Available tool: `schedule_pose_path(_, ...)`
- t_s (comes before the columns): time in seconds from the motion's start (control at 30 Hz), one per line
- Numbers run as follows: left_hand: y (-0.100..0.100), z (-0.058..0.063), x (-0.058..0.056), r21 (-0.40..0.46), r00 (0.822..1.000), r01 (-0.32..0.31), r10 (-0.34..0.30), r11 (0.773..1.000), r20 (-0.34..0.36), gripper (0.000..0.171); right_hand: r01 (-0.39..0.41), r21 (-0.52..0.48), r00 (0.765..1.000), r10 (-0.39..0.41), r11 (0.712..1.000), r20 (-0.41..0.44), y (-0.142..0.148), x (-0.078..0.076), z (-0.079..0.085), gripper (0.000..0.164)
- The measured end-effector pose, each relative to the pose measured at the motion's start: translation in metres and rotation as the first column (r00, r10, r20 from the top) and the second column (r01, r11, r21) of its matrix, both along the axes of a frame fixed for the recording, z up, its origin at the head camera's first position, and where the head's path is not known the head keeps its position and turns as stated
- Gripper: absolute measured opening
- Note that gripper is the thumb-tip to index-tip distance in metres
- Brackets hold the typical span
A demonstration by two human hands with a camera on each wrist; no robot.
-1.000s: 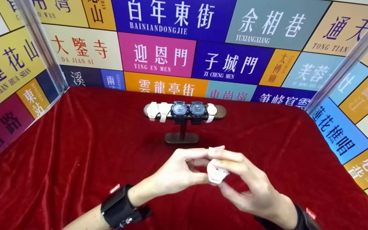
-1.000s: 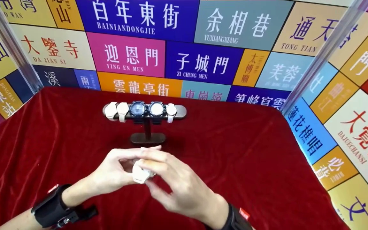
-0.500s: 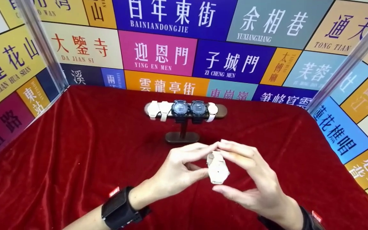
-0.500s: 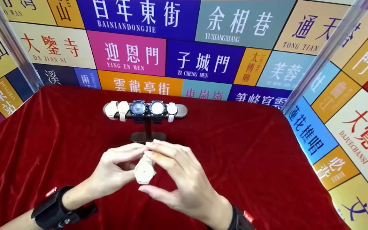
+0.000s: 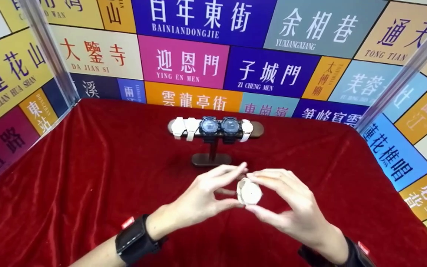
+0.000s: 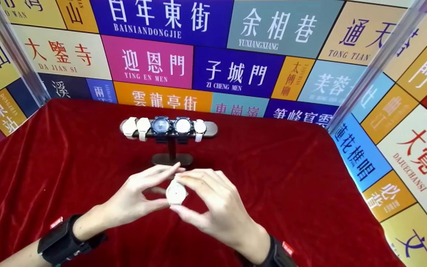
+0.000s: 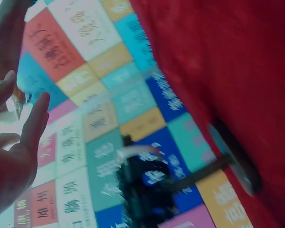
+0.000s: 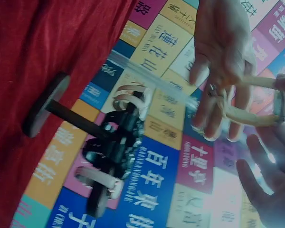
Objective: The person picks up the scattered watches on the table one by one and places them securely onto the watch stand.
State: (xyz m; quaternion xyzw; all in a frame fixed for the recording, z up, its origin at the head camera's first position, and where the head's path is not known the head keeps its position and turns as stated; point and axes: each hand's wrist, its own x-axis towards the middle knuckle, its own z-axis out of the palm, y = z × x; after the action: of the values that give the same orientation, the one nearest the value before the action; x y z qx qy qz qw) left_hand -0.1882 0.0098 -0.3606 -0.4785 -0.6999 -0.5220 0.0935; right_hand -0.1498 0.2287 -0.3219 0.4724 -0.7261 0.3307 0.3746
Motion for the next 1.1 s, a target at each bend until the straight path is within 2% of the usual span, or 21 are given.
schedule_pose_path(0.07, -0.008, -0.005, -0.009, -0.025, 0.999, -0.025, 0.024, 0.999, -0.04, 0.073, 0.031, 0.032, 0.998, -0.033, 0.999, 0.052, 0.006, -0.008, -0.007, 0.041)
schedule_pose_path(0.17, -0.028, -0.008, -0.025, -0.001, 0.991, -0.1, 0.099, 0.995, -0.09, 0.075, 0.105, 0.099, 0.983, -0.119, 0.99, 0.14, 0.017, -0.022, -0.016, 0.043)
schedule_pose_path(0.23, -0.046, -0.002, -0.038, 0.016, 0.971, -0.188, 0.189, 0.982, -0.149, 0.07, 0.162, 0.158, 0.959, -0.194, 0.974, 0.209, 0.027, -0.034, -0.02, 0.043)
schedule_pose_path(0.3, -0.065, 0.007, -0.05, -0.009, 0.94, -0.298, 0.292, 0.954, -0.175, 0.073, 0.214, 0.224, 0.913, -0.276, 0.951, 0.299, 0.038, -0.048, -0.023, 0.039)
schedule_pose_path(0.37, -0.085, 0.018, -0.063, -0.099, 0.904, -0.411, 0.391, 0.906, -0.173, 0.081, 0.256, 0.284, 0.857, -0.353, 0.924, 0.375, 0.049, -0.063, -0.024, 0.033)
schedule_pose_path(0.4, -0.095, 0.023, -0.069, -0.163, 0.889, -0.453, 0.429, 0.877, -0.161, 0.087, 0.272, 0.31, 0.82, -0.388, 0.911, 0.421, 0.054, -0.071, -0.024, 0.031)
schedule_pose_path(0.47, -0.111, 0.029, -0.082, -0.293, 0.869, -0.492, 0.484, 0.819, -0.107, 0.101, 0.299, 0.361, 0.742, -0.453, 0.884, 0.494, 0.064, -0.085, -0.022, 0.029)
schedule_pose_path(0.5, -0.118, 0.03, -0.088, -0.348, 0.861, -0.495, 0.504, 0.796, -0.071, 0.105, 0.311, 0.379, 0.711, -0.478, 0.872, 0.515, 0.069, -0.092, -0.02, 0.03)
schedule_pose_path(0.53, -0.123, 0.029, -0.094, -0.391, 0.856, -0.486, 0.516, 0.782, -0.032, 0.108, 0.324, 0.39, 0.685, -0.498, 0.862, 0.532, 0.072, -0.099, -0.018, 0.031)
schedule_pose_path(0.57, -0.127, 0.028, -0.099, -0.417, 0.855, -0.468, 0.519, 0.779, 0.012, 0.109, 0.334, 0.394, 0.661, -0.51, 0.857, 0.55, 0.075, -0.106, -0.016, 0.032)
schedule_pose_path(0.63, -0.13, 0.023, -0.107, -0.432, 0.858, -0.423, 0.505, 0.796, 0.092, 0.107, 0.356, 0.379, 0.633, -0.519, 0.854, 0.575, 0.077, -0.118, -0.011, 0.034)
schedule_pose_path(0.7, -0.129, 0.018, -0.113, -0.409, 0.866, -0.39, 0.48, 0.825, 0.141, 0.103, 0.376, 0.333, 0.633, -0.502, 0.865, 0.59, 0.075, -0.128, -0.008, 0.036)
schedule_pose_path(0.73, -0.127, 0.016, -0.115, -0.391, 0.872, -0.379, 0.465, 0.839, 0.153, 0.1, 0.384, 0.305, 0.641, -0.49, 0.871, 0.591, 0.073, -0.131, -0.006, 0.037)
schedule_pose_path(0.8, -0.121, 0.014, -0.118, -0.361, 0.887, -0.374, 0.444, 0.854, 0.131, 0.095, 0.395, 0.256, 0.666, -0.467, 0.882, 0.582, 0.067, -0.138, -0.005, 0.04)
schedule_pose_path(0.87, -0.115, 0.014, -0.12, -0.343, 0.9, -0.386, 0.431, 0.856, 0.065, 0.089, 0.392, 0.226, 0.692, -0.448, 0.892, 0.566, 0.061, -0.142, -0.005, 0.042)
schedule_pose_path(0.97, -0.109, 0.014, -0.123, -0.327, 0.901, -0.421, 0.433, 0.846, -0.04, 0.081, 0.377, 0.229, 0.722, -0.439, 0.898, 0.535, 0.055, -0.145, -0.008, 0.045)
schedule_pose_path(1.03, -0.108, 0.013, -0.124, -0.31, 0.896, -0.44, 0.437, 0.843, -0.082, 0.076, 0.364, 0.235, 0.73, -0.433, 0.901, 0.529, 0.054, -0.147, -0.011, 0.046)
schedule_pose_path(1.1, -0.108, 0.012, -0.124, -0.289, 0.895, -0.443, 0.435, 0.849, -0.096, 0.071, 0.358, 0.236, 0.729, -0.429, 0.903, 0.533, 0.054, -0.149, -0.014, 0.047)
